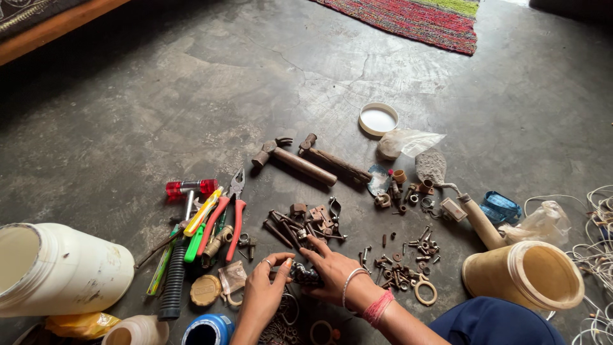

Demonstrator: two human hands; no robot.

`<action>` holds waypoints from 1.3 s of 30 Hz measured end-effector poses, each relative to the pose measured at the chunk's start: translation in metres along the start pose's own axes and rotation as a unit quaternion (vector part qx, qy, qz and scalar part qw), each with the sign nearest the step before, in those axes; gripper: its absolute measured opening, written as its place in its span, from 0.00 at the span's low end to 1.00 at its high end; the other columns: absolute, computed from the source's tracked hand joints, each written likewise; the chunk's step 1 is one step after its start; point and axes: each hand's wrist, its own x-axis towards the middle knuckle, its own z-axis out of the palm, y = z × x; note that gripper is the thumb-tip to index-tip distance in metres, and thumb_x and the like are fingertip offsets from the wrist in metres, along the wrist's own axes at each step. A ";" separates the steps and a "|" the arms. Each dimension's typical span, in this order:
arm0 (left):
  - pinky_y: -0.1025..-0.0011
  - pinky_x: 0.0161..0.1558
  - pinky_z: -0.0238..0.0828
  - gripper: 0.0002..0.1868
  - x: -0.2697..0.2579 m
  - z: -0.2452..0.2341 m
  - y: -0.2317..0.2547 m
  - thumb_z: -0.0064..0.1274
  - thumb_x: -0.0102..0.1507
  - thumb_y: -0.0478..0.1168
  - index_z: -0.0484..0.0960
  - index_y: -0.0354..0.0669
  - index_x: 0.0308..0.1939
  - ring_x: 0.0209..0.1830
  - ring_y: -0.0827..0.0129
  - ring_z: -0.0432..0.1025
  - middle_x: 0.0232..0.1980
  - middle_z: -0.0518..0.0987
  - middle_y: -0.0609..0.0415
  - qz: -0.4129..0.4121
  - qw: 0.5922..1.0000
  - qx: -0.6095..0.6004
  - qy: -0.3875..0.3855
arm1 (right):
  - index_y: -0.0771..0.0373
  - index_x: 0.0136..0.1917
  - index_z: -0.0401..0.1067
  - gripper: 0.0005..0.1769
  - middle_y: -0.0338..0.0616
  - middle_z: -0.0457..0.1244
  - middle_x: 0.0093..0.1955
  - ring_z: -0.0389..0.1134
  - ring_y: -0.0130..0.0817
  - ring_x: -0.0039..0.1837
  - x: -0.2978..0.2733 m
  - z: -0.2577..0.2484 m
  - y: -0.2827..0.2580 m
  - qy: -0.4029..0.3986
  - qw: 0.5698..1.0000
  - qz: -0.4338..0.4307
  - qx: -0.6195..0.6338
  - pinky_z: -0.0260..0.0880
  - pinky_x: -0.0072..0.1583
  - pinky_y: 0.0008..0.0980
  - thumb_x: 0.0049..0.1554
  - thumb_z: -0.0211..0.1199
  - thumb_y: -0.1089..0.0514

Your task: The person sits on the floor and repeatedly picks up small metal hardware pieces, then uses a cloth to wipe or clean them before placing them back down. The person handles various small metal parts and tools scattered on the floor.

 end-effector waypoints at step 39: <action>0.59 0.45 0.74 0.09 -0.025 -0.006 0.025 0.52 0.65 0.43 0.83 0.49 0.45 0.44 0.52 0.78 0.47 0.81 0.54 0.178 0.967 0.183 -0.013 | 0.52 0.50 0.76 0.11 0.41 0.65 0.52 0.68 0.43 0.56 -0.033 0.000 0.102 -0.047 0.947 0.022 -0.318 0.73 0.50 0.43 0.52 0.67 0.58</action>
